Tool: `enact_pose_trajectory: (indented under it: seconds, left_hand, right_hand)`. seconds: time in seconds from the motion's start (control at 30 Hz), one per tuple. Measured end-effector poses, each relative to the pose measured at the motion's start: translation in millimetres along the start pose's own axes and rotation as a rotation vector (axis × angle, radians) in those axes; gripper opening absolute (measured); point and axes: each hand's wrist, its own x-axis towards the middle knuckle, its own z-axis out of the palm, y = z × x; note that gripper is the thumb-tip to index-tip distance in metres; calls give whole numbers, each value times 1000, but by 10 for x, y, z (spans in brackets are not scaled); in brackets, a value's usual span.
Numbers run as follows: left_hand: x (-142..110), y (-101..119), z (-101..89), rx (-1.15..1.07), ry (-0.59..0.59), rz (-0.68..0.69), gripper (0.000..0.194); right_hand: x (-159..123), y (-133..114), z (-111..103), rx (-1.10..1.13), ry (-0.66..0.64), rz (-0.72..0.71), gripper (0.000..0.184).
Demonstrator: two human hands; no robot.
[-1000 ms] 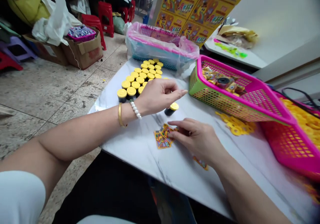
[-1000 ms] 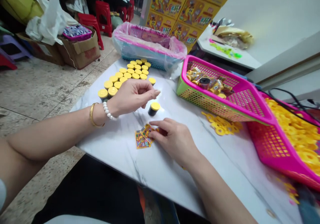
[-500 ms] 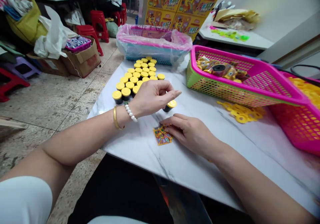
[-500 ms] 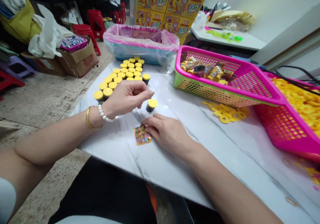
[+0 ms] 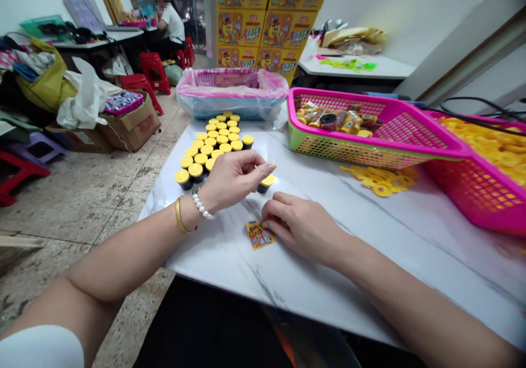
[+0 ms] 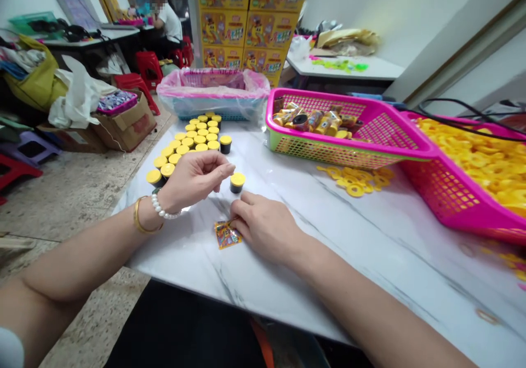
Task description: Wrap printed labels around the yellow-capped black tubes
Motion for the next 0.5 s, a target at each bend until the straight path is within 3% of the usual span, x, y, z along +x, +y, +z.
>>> enact_pose_trajectory:
  seconds: [0.13, 0.2, 0.37, 0.5]
  left_hand:
    - [-9, 92, -2, -113, -44, -93, 41]
    - [-16, 103, 18, -120, -95, -139, 39]
    - [-39, 53, 89, -176, -257, -268, 30]
    - [-40, 54, 97, -224, -123, -302, 24]
  right_hand:
    - [-57, 32, -168, 97, 407, -29, 13]
    - [-64, 74, -246, 127, 523, -25, 14]
    - [-21, 156, -276, 322, 448, 98, 16]
    - [30, 120, -205, 785, 404, 314, 25]
